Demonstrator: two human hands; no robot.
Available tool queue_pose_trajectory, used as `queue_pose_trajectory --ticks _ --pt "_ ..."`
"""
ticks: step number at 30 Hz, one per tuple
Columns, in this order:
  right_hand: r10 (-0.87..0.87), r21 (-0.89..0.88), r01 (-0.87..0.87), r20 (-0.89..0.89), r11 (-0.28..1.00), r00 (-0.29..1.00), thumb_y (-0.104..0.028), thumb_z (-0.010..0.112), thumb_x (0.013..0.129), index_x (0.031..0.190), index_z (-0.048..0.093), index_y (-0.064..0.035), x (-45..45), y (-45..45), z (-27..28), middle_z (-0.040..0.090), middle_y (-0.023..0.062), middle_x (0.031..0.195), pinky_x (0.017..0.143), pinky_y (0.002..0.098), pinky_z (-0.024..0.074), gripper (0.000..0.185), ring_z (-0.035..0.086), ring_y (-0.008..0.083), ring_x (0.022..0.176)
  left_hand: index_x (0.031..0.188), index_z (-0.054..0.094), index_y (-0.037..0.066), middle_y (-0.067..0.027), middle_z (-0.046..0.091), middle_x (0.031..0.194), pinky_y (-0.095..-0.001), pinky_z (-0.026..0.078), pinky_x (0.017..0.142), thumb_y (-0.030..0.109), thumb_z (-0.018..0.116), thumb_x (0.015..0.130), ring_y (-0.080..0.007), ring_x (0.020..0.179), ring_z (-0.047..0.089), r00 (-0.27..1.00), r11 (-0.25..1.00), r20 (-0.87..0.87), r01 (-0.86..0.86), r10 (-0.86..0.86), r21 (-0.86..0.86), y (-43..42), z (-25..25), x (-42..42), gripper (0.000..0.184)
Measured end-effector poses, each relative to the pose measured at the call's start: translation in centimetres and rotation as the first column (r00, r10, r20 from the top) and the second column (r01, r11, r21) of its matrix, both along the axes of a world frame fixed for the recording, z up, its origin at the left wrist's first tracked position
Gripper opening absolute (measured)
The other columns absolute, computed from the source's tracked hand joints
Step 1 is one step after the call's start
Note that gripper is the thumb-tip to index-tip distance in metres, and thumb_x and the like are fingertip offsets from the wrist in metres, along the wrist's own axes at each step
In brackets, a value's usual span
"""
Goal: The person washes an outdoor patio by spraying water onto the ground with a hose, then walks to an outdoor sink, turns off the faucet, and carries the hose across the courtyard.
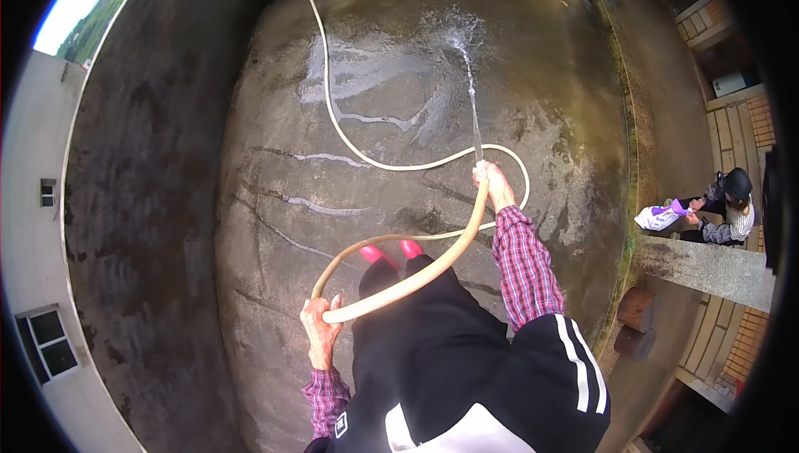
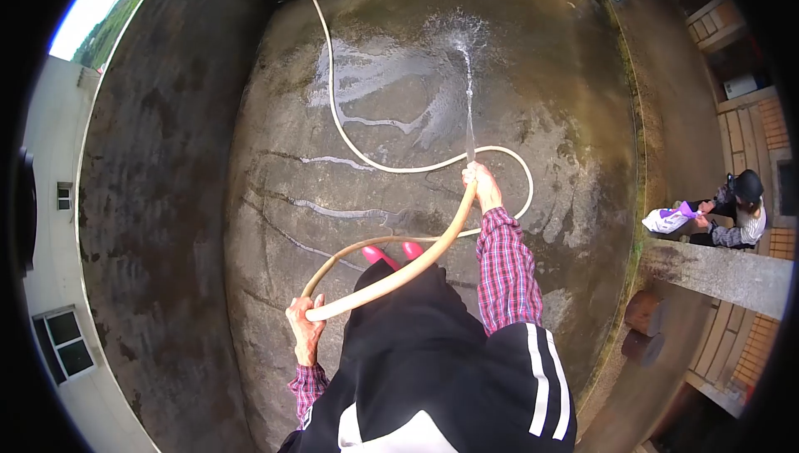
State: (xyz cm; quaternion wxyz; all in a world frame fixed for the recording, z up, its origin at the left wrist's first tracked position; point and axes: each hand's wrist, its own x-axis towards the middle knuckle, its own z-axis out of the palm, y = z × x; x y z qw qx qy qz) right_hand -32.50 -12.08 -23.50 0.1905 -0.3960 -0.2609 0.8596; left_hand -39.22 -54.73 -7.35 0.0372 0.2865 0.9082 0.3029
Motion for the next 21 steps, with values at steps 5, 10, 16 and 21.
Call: queue_pose_trajectory --ticks 5,10,16,21 --pt "0.242 -0.024 -0.241 0.074 0.97 0.967 -0.014 0.033 0.081 0.075 0.039 -0.0027 -2.6 -5.0 -4.4 0.042 0.0062 0.062 0.044 0.0223 0.0362 0.014 0.041 0.0128 0.047 0.045 0.03 0.003 -0.0099 0.032 0.041 -0.0317 0.03 0.043 0.006 0.058 0.064 -0.0246 0.038 0.033 0.959 0.967 -0.124 -0.252 0.256 0.049 -2.6 0.8 3.9 0.034" --pt "0.397 -0.138 -0.411 -0.118 0.901 0.91 -0.013 0.036 0.08 0.071 0.039 -0.0038 -7.4 -10.8 -6.0 0.041 0.0036 0.056 0.042 0.0214 0.035 0.013 0.04 0.0112 0.044 0.047 0.034 0.002 -0.0098 0.034 0.043 -0.0317 0.029 0.039 0.003 0.053 0.068 -0.0238 0.039 0.036 0.867 0.881 -0.155 -0.462 0.473 0.101 -5.1 1.1 6.8 0.028" --pt "0.289 -0.055 -0.288 0.007 0.956 0.957 -0.011 0.039 0.075 0.065 0.038 -0.0069 -6.9 -11.3 -4.3 0.038 0.0018 0.053 0.04 0.0218 0.0336 0.011 0.038 0.0118 0.042 0.047 0.033 0.002 -0.0085 0.036 0.043 -0.0304 0.029 0.038 0.001 0.053 0.067 -0.0213 0.039 0.036 0.847 0.853 -0.124 -0.496 0.517 0.166 -7.2 -0.1 7.9 0.028" --pt "0.111 0.074 -0.112 0.022 0.991 0.994 -0.014 0.038 0.076 0.064 0.037 -0.0074 -0.8 -11.1 -9.0 0.036 0.0011 0.053 0.04 0.0235 0.0343 0.014 0.038 0.0129 0.043 0.047 0.033 0.002 -0.0094 0.035 0.043 -0.03 0.03 0.039 -0.001 0.054 0.065 -0.0218 0.04 0.036 0.882 0.878 -0.107 -0.432 0.459 0.205 -8.8 -0.2 7.7 0.028"
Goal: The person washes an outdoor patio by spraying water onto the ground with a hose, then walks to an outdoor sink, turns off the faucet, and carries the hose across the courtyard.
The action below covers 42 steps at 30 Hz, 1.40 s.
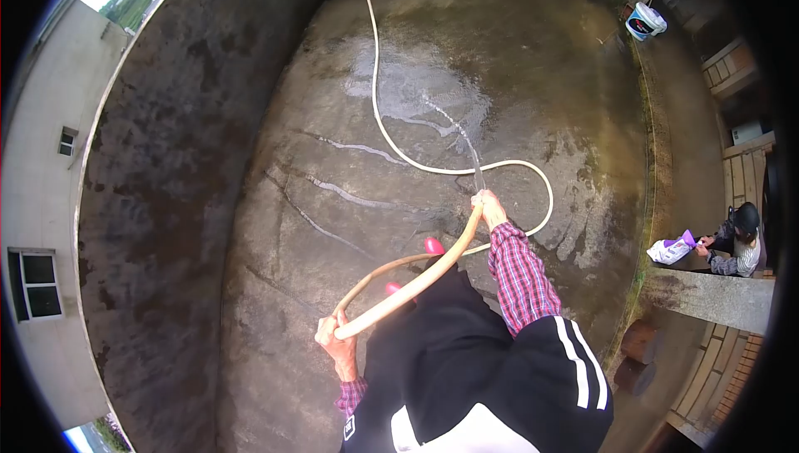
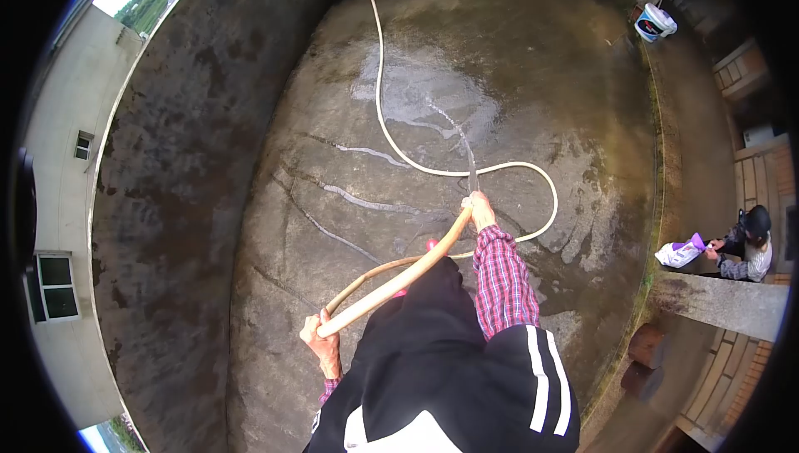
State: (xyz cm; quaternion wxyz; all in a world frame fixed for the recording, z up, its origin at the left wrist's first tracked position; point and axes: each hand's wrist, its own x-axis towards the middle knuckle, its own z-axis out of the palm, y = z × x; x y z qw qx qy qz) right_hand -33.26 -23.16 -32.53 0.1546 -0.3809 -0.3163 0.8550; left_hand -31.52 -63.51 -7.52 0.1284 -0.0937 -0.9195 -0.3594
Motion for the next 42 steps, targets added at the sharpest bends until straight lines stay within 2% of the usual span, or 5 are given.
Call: queue_pose_trajectory --ticks 8,21,28,34,42 --pt "0.116 -0.03 -0.115 0.04 0.993 0.992 -0.013 0.036 0.079 0.066 0.036 -0.0052 2.6 -6.3 5.6 0.039 0.0011 0.057 0.042 0.0206 0.0341 0.014 0.039 0.0097 0.046 0.047 0.033 0.002 -0.0093 0.035 0.043 -0.0309 0.029 0.039 -0.001 0.054 0.066 -0.0221 0.039 0.036 0.997 0.993 -0.002 0.081 -0.081 0.091 -6.0 -0.9 1.5 0.028" --pt "0.601 0.101 -0.595 -0.037 0.797 0.799 -0.015 0.033 0.076 0.069 0.039 -0.0048 -7.7 -20.7 9.9 0.04 0.0025 0.056 0.044 0.0219 0.0334 0.014 0.038 0.0114 0.046 0.046 0.037 0.001 -0.0054 0.036 0.041 -0.0265 0.026 0.037 -0.001 0.052 0.067 -0.0116 0.035 0.032 0.905 0.884 0.102 -0.425 0.413 0.192 -12.4 -0.1 9.8 0.026" --pt "0.447 0.017 -0.447 0.022 0.894 0.894 -0.02 0.032 0.076 0.062 0.04 -0.0072 -4.7 -17.3 6.9 0.039 -0.0003 0.053 0.044 0.0209 0.0315 0.02 0.037 0.0103 0.045 0.047 0.04 0.0 -0.0064 0.036 0.04 -0.0272 0.026 0.036 0.0 0.052 0.068 -0.013 0.035 0.032 0.93 0.92 0.064 -0.368 0.362 0.133 -11.1 0.0 10.6 0.024" --pt "-0.005 -0.063 0.003 -0.02 0.998 1.0 -0.014 0.035 0.077 0.065 0.036 -0.0071 4.9 -8.0 5.5 0.037 0.0012 0.054 0.04 0.0201 0.032 0.014 0.036 0.0104 0.043 0.048 0.041 0.0 -0.0092 0.039 0.042 -0.0306 0.027 0.037 0.002 0.052 0.069 -0.0202 0.036 0.036 0.992 0.992 0.042 -0.121 0.12 0.027 -7.5 -0.4 8.7 0.024" --pt "-0.417 -0.106 0.413 -0.022 0.905 0.908 -0.012 0.029 0.079 0.068 0.034 -0.0075 16.0 -0.5 4.6 0.036 0.0032 0.055 0.039 0.0223 0.0327 0.013 0.035 0.0125 0.043 0.049 0.036 0.002 -0.0091 0.038 0.045 -0.0319 0.031 0.041 0.002 0.054 0.068 -0.0227 0.042 0.037 0.979 0.973 -0.039 0.195 -0.201 -0.122 -0.6 1.9 7.4 0.026"
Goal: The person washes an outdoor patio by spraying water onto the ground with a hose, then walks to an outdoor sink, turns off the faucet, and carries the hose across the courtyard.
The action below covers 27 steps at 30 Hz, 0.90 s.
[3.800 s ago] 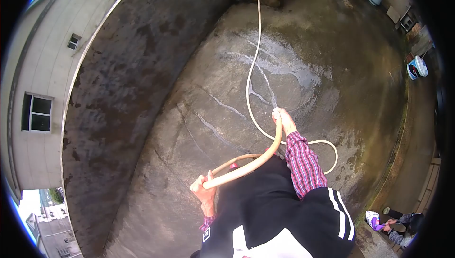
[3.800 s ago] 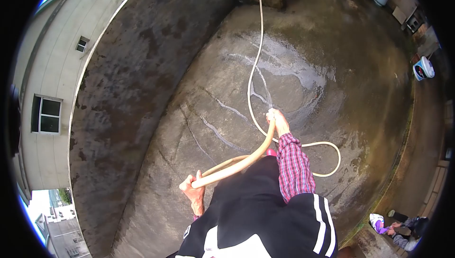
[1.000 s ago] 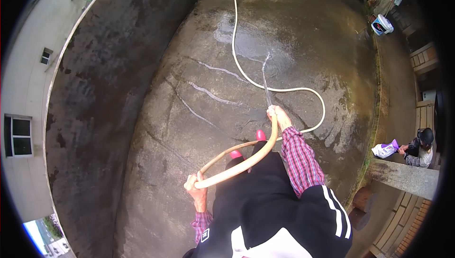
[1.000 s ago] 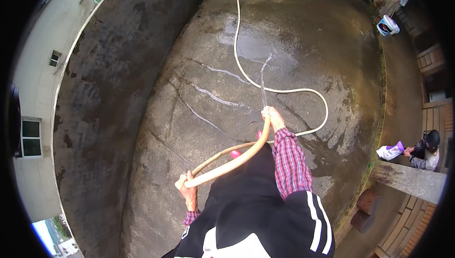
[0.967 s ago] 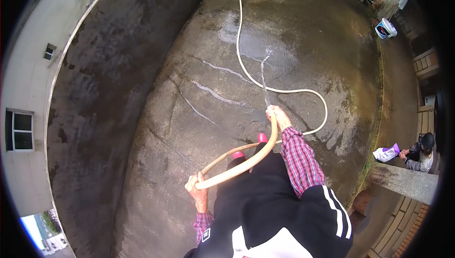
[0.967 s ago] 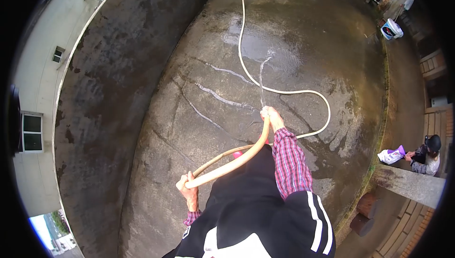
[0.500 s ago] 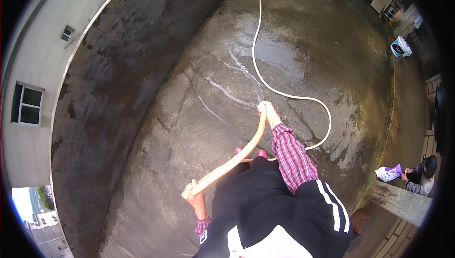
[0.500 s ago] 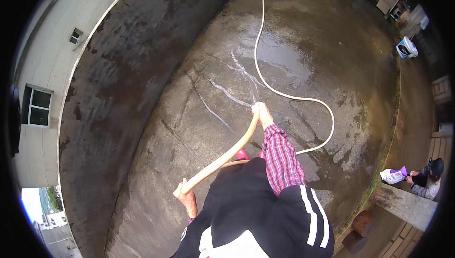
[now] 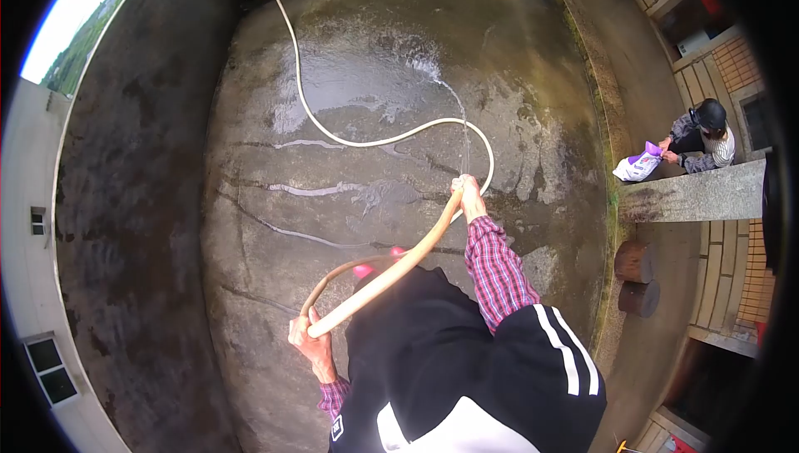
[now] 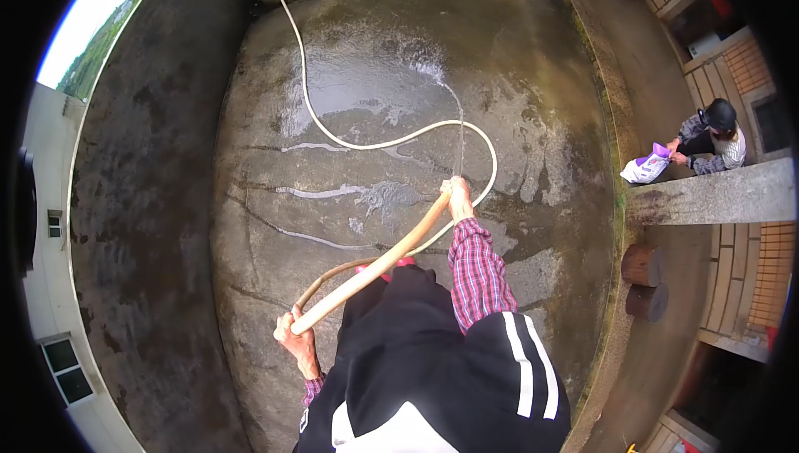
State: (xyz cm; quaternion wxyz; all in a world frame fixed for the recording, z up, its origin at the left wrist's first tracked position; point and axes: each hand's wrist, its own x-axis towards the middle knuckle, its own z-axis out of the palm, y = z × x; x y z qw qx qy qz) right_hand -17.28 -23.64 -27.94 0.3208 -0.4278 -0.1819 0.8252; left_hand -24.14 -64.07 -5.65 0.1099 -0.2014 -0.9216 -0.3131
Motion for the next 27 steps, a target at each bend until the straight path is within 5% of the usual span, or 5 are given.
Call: queue_pose_trajectory --ticks 11,13,17,21,27 --pt "0.034 -0.1 -0.037 -0.031 0.994 0.999 -0.01 0.04 0.075 0.064 0.033 -0.0085 6.8 -2.1 -2.3 0.035 0.0027 0.054 0.039 0.0232 0.0348 0.013 0.035 0.0121 0.042 0.047 0.03 0.003 -0.0098 0.032 0.043 -0.0327 0.028 0.04 0.001 0.056 0.065 -0.0244 0.041 0.034 0.999 0.998 -0.015 0.041 -0.042 -0.04 -0.6 0.0 5.3 0.032" --pt "-0.015 -0.085 0.027 0.135 0.996 0.991 -0.011 0.04 0.074 0.062 0.033 -0.0095 7.2 -3.0 -1.8 0.034 0.0016 0.051 0.036 0.0238 0.0337 0.014 0.034 0.0123 0.039 0.046 0.03 0.003 -0.0102 0.032 0.042 -0.0329 0.028 0.039 0.002 0.056 0.065 -0.0244 0.04 0.034 0.999 0.998 -0.013 0.047 -0.047 -0.052 -1.2 0.0 6.5 0.033" --pt "0.037 -0.129 -0.032 0.039 0.991 0.999 -0.011 0.039 0.073 0.06 0.034 -0.0096 9.1 -3.4 -2.4 0.035 0.0017 0.05 0.035 0.025 0.0344 0.014 0.037 0.0132 0.038 0.045 0.03 0.003 -0.0112 0.034 0.041 -0.0342 0.028 0.038 0.005 0.057 0.066 -0.025 0.039 0.036 1.0 0.997 -0.027 -0.015 0.013 -0.08 -2.8 -0.6 9.5 0.034" --pt "0.081 -0.012 -0.08 0.226 0.997 0.971 -0.01 0.034 0.076 0.063 0.034 -0.0079 12.5 -4.4 -0.4 0.035 0.0029 0.052 0.037 0.0239 0.0341 0.013 0.036 0.0127 0.04 0.045 0.029 0.004 -0.0107 0.033 0.041 -0.0348 0.028 0.038 0.006 0.057 0.066 -0.0256 0.039 0.035 0.998 0.997 -0.028 -0.061 0.059 -0.052 -5.6 -1.5 14.4 0.035" --pt "0.192 0.049 -0.206 0.205 0.977 0.96 -0.009 0.04 0.074 0.062 0.039 -0.0055 20.5 -4.2 -5.4 0.039 0.0052 0.054 0.038 0.0255 0.0385 0.013 0.04 0.0145 0.04 0.047 0.026 0.006 -0.0079 0.029 0.042 -0.0317 0.028 0.042 0.005 0.056 0.066 -0.0234 0.037 0.033 0.999 1.0 0.03 -0.016 0.016 -0.021 -8.3 -1.0 23.0 0.036"
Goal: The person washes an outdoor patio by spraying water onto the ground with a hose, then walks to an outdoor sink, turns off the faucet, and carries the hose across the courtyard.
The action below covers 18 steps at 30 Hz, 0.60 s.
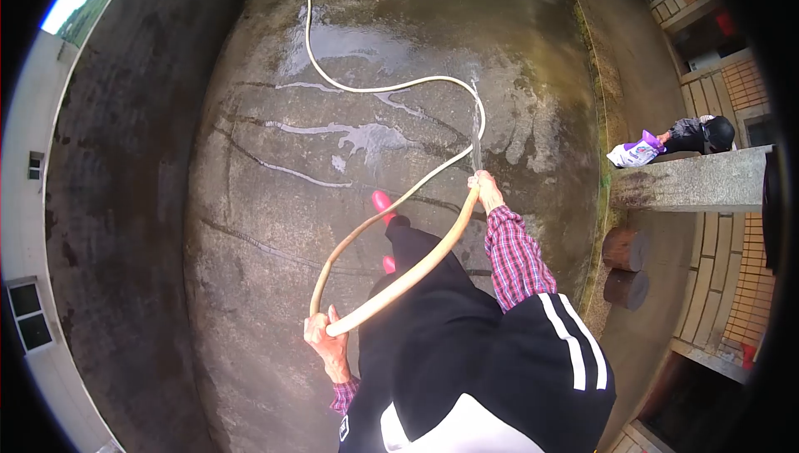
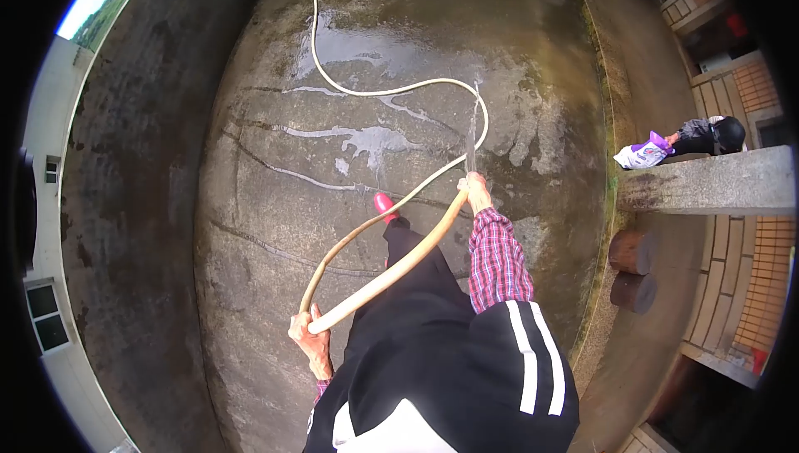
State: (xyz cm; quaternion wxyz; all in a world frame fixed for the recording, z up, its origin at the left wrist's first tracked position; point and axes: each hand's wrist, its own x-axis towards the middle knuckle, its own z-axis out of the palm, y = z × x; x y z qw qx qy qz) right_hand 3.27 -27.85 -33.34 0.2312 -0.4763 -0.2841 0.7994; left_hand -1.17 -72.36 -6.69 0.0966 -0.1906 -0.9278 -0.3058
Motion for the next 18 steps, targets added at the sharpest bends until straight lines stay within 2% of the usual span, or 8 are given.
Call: queue_pose_trajectory --ticks 2,5,8,9,13,14,16,18 --pt "0.078 -0.022 -0.079 -0.012 0.997 0.997 -0.009 0.039 0.075 0.066 0.04 -0.0053 1.2 -0.4 -1.1 0.039 0.0046 0.054 0.037 0.0247 0.0375 0.011 0.039 0.014 0.041 0.047 0.026 0.006 -0.0075 0.028 0.041 -0.0314 0.028 0.043 0.004 0.056 0.066 -0.0228 0.036 0.032 1.0 1.0 0.005 -0.03 0.03 0.001 -0.9 0.3 2.5 0.036" --pt "0.301 0.006 -0.301 0.037 0.954 0.953 -0.011 0.034 0.078 0.072 0.038 -0.0032 1.3 -3.5 3.8 0.041 0.005 0.055 0.038 0.0229 0.0362 0.011 0.039 0.0125 0.041 0.046 0.026 0.006 -0.0079 0.029 0.041 -0.0311 0.028 0.042 0.003 0.056 0.066 -0.0232 0.036 0.033 0.998 0.998 0.033 -0.061 0.061 -0.003 -2.0 0.9 6.0 0.036" --pt "0.445 -0.008 -0.447 0.117 0.894 0.888 -0.013 0.032 0.079 0.074 0.038 -0.0018 -0.3 -5.9 4.9 0.042 0.0049 0.056 0.039 0.0225 0.0361 0.014 0.039 0.0122 0.041 0.045 0.028 0.005 -0.0087 0.032 0.041 -0.0317 0.029 0.041 0.003 0.056 0.065 -0.0238 0.037 0.034 0.985 0.988 0.086 -0.154 0.152 0.027 -2.9 0.9 8.3 0.035" --pt "0.441 -0.006 -0.441 -0.011 0.897 0.897 -0.014 0.031 0.079 0.074 0.039 -0.0013 -0.6 -6.6 4.7 0.043 0.0046 0.057 0.04 0.0226 0.0359 0.016 0.039 0.0119 0.042 0.045 0.029 0.004 -0.0092 0.034 0.041 -0.032 0.029 0.04 0.003 0.056 0.065 -0.024 0.037 0.035 0.978 0.981 0.085 -0.194 0.192 0.016 -3.0 1.0 9.2 0.034" --pt "0.604 0.017 -0.605 -0.089 0.796 0.792 -0.014 0.031 0.079 0.072 0.039 -0.0017 -0.6 -7.8 6.3 0.04 0.0039 0.057 0.039 0.0242 0.0354 0.016 0.039 0.0123 0.044 0.045 0.032 0.003 -0.0101 0.038 0.042 -0.0324 0.028 0.038 0.004 0.057 0.065 -0.0238 0.038 0.035 0.944 0.948 0.093 -0.314 0.317 -0.045 -2.4 1.2 13.0 0.032" --pt "0.614 0.016 -0.616 -0.093 0.788 0.784 -0.014 0.031 0.079 0.072 0.039 -0.0017 -0.4 -7.9 6.9 0.04 0.0039 0.057 0.039 0.0242 0.0354 0.016 0.039 0.0123 0.044 0.045 0.032 0.003 -0.0101 0.038 0.042 -0.0324 0.028 0.038 0.004 0.057 0.065 -0.0238 0.038 0.035 0.94 0.944 0.089 -0.326 0.329 -0.048 -2.0 1.3 13.7 0.032" --pt "0.515 0.017 -0.516 0.046 0.856 0.856 -0.012 0.032 0.078 0.071 0.039 -0.0022 1.0 -7.6 7.2 0.039 0.0036 0.056 0.039 0.024 0.035 0.014 0.039 0.013 0.044 0.044 0.032 0.003 -0.0101 0.038 0.043 -0.0325 0.028 0.038 0.004 0.056 0.065 -0.023 0.038 0.035 0.927 0.933 0.112 -0.359 0.358 -0.019 -0.9 1.4 15.5 0.032" --pt "0.479 0.015 -0.48 0.049 0.877 0.876 -0.012 0.034 0.076 0.068 0.039 -0.0033 3.7 -6.2 3.7 0.038 0.0036 0.054 0.039 0.0247 0.0355 0.013 0.039 0.0135 0.043 0.044 0.032 0.003 -0.0099 0.037 0.042 -0.0326 0.028 0.038 0.004 0.056 0.065 -0.0228 0.037 0.035 0.924 0.93 0.11 -0.366 0.367 -0.025 0.2 1.4 17.4 0.032"
